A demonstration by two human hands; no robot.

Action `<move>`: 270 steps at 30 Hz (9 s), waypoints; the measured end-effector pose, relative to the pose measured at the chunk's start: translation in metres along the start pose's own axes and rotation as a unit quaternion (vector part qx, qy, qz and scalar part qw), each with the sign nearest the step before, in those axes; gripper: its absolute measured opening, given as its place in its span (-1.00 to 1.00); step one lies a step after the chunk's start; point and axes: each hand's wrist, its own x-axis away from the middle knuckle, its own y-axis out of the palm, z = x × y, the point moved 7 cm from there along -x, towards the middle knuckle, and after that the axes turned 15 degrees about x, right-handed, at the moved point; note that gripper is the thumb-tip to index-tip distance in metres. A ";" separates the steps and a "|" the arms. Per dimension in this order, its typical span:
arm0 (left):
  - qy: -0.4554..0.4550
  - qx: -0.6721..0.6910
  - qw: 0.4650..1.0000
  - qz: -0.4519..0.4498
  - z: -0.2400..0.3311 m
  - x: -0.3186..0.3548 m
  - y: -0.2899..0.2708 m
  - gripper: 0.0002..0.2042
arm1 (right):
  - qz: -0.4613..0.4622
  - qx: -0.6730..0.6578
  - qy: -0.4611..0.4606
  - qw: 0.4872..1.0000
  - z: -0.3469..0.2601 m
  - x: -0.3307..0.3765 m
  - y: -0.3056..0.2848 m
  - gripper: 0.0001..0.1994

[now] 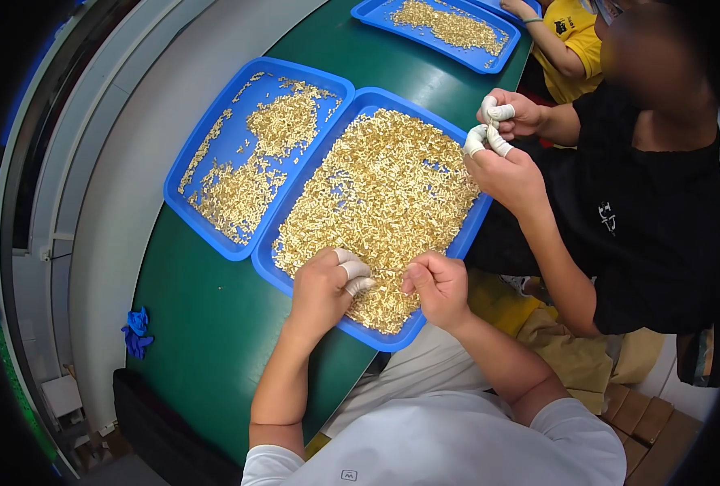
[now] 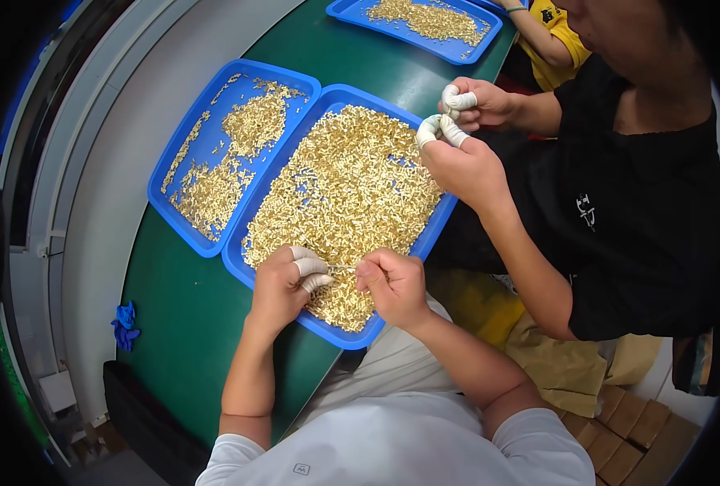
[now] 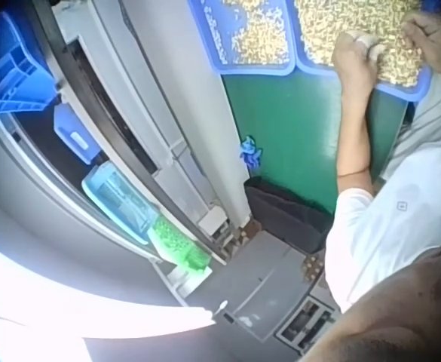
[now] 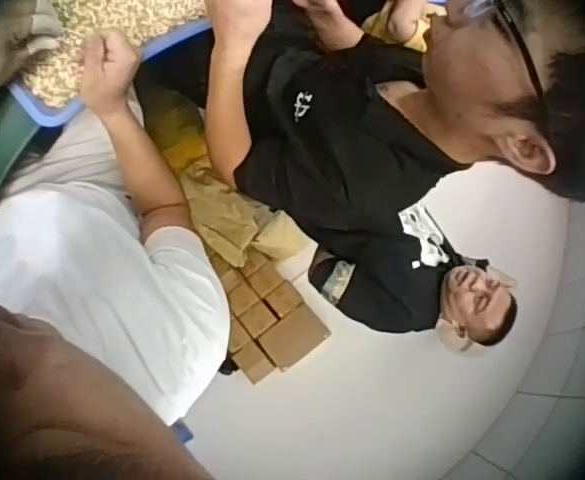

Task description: Sorting and inspecting small seeds or parts into containers at a manual workstation.

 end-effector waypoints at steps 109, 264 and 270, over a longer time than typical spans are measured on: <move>-0.016 -0.114 0.988 -0.103 0.021 -0.011 0.041 -0.64 | 0.012 -0.038 -0.036 0.999 -0.002 0.001 -0.009 -0.72; 0.001 0.194 0.976 0.103 0.018 0.006 -0.008 -0.65 | -0.017 0.013 -0.031 0.999 -0.009 -0.001 -0.001 -0.82; -0.009 0.209 0.970 0.123 0.015 0.005 -0.010 -0.70 | -0.010 0.016 -0.033 0.999 -0.012 -0.001 -0.001 -0.81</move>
